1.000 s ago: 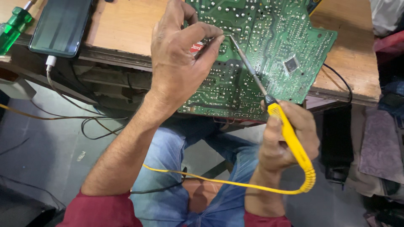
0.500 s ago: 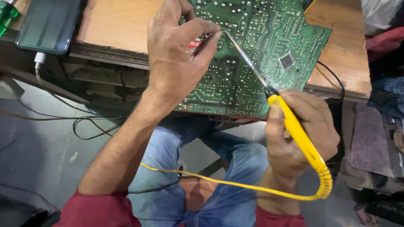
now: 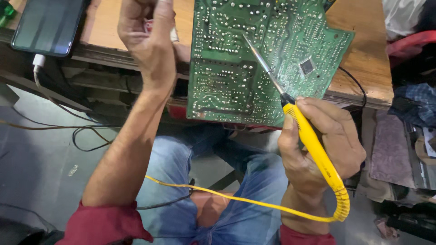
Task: The person holds a green circuit board against the workbench and uses a soldering iron in one hand with solder wire in the other to solder joints on the board. They reposition the board and continue soldering different points, briefly pausing to reach for the solder wire before resuming.
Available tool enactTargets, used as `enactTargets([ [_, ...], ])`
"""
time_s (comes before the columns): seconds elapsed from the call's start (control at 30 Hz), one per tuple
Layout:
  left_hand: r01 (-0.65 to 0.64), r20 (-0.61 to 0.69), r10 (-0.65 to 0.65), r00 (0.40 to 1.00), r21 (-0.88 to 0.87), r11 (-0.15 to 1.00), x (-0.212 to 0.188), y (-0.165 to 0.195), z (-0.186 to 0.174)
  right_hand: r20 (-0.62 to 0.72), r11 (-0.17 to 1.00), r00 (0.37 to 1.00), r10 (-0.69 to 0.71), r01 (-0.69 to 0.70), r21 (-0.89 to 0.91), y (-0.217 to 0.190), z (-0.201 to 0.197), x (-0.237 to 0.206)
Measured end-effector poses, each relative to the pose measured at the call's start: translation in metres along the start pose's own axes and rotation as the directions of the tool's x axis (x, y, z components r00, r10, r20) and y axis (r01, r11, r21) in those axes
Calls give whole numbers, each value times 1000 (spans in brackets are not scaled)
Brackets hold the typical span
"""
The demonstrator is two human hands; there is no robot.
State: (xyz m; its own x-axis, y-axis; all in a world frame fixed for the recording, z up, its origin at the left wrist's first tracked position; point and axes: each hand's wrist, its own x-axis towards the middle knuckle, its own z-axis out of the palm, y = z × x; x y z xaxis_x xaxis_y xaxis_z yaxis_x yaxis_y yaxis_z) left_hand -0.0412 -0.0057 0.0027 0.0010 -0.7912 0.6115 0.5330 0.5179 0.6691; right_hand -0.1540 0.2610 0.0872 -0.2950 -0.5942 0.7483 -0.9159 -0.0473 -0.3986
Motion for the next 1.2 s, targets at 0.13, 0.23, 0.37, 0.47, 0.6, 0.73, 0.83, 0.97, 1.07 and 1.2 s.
enactTargets([
  [0.13, 25, 50, -23, 998, -50, 998, -1, -1, -2, 3, 1000, 1000, -6, 6, 16, -1, 0, 0],
  [0.23, 68, 42, -65, 997, -70, 995, -1, 5, 1, 6, 1000, 1000, -8, 8, 7, -2, -2, -1],
  [0.37, 118, 58, -117, 991, 3, 993, -4, 9, -1, 3, 1000, 1000, 4, -4, -27, -3, -4, -3],
  [0.47, 94, 68, -96, 993, 21, 995, -6, 5, -2, -5, 999, 1000, -15, 14, -33, -2, -4, -2],
  [0.6, 34, 103, -37, 994, 24, 999, -7, 0, -5, 5, 1000, 1000, -15, 15, -13, -1, -4, -1],
  [0.73, 80, 110, -81, 991, 11, 997, -8, 3, -5, 12, 999, 999, -30, 30, -15, -2, -2, 0],
  [0.83, 141, 103, -140, 985, -7, 990, -8, 6, -4, 9, 999, 999, -44, 44, -29, -2, -1, 1],
  [0.97, 47, 162, -49, 986, 18, 999, -7, 6, -5, 22, 998, 999, -45, 46, -41, -5, -3, 2],
  [1.07, 45, 169, -48, 984, 21, 999, -8, 4, -7, 22, 999, 999, -44, 44, -30, -7, -3, 3],
  [1.2, 47, 170, -49, 984, 19, 999, -9, 1, -8, 26, 997, 999, -45, 46, -54, -6, -2, 3],
])
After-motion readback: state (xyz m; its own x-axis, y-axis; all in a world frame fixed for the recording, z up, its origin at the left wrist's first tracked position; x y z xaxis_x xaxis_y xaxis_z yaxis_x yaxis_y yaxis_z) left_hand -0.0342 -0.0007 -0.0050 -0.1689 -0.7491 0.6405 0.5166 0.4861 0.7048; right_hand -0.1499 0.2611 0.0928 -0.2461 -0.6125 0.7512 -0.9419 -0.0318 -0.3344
